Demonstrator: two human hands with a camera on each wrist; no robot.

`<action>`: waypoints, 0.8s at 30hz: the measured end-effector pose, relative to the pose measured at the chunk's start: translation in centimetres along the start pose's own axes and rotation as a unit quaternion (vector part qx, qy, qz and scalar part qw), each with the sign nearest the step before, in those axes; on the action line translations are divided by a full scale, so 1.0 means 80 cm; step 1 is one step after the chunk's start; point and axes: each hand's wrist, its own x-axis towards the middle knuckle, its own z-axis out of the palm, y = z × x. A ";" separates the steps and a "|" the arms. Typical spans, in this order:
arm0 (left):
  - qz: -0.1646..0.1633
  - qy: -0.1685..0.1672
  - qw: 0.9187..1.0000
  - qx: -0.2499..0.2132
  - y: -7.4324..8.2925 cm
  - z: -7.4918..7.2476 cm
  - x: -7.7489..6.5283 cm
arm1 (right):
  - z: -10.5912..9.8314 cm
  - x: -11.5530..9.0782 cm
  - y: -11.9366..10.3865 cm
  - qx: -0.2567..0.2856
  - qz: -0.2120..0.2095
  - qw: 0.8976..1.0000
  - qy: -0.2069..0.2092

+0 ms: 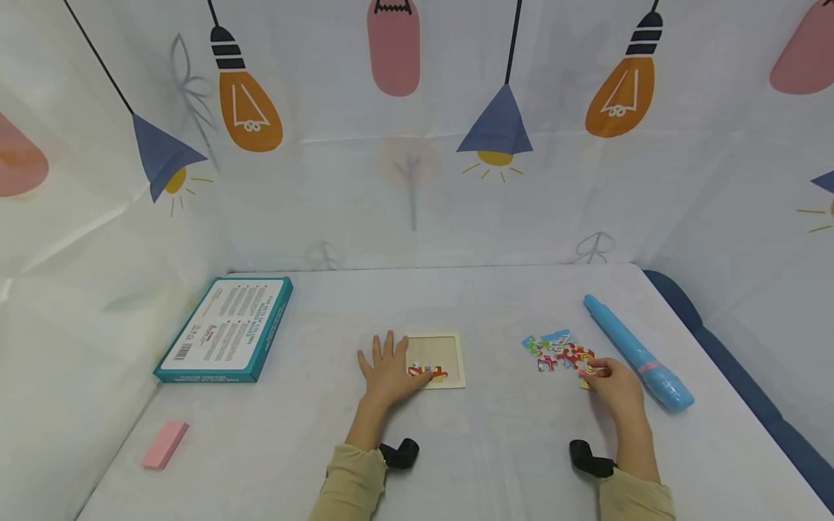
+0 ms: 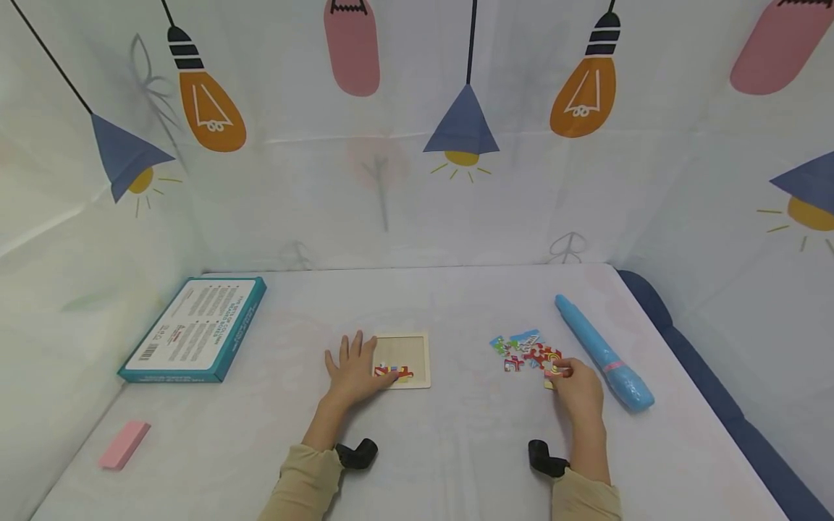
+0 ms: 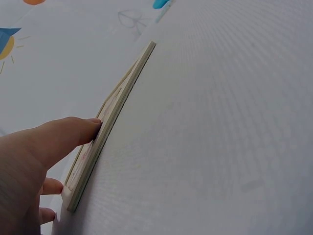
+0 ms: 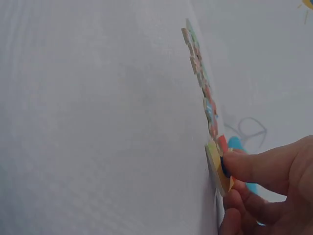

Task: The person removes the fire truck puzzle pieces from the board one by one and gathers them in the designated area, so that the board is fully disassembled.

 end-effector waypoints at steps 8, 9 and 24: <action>0.002 0.000 1.000 -0.010 -0.001 0.002 0.002 | 0.005 0.006 -0.004 -0.049 -0.026 0.998 0.027; 0.002 -0.001 1.000 -0.011 -0.001 0.002 0.002 | 0.005 0.006 -0.006 -0.048 -0.031 0.998 0.029; 0.000 -0.003 1.000 -0.010 -0.002 0.002 0.004 | 0.044 0.002 -0.050 0.048 -0.146 0.988 0.006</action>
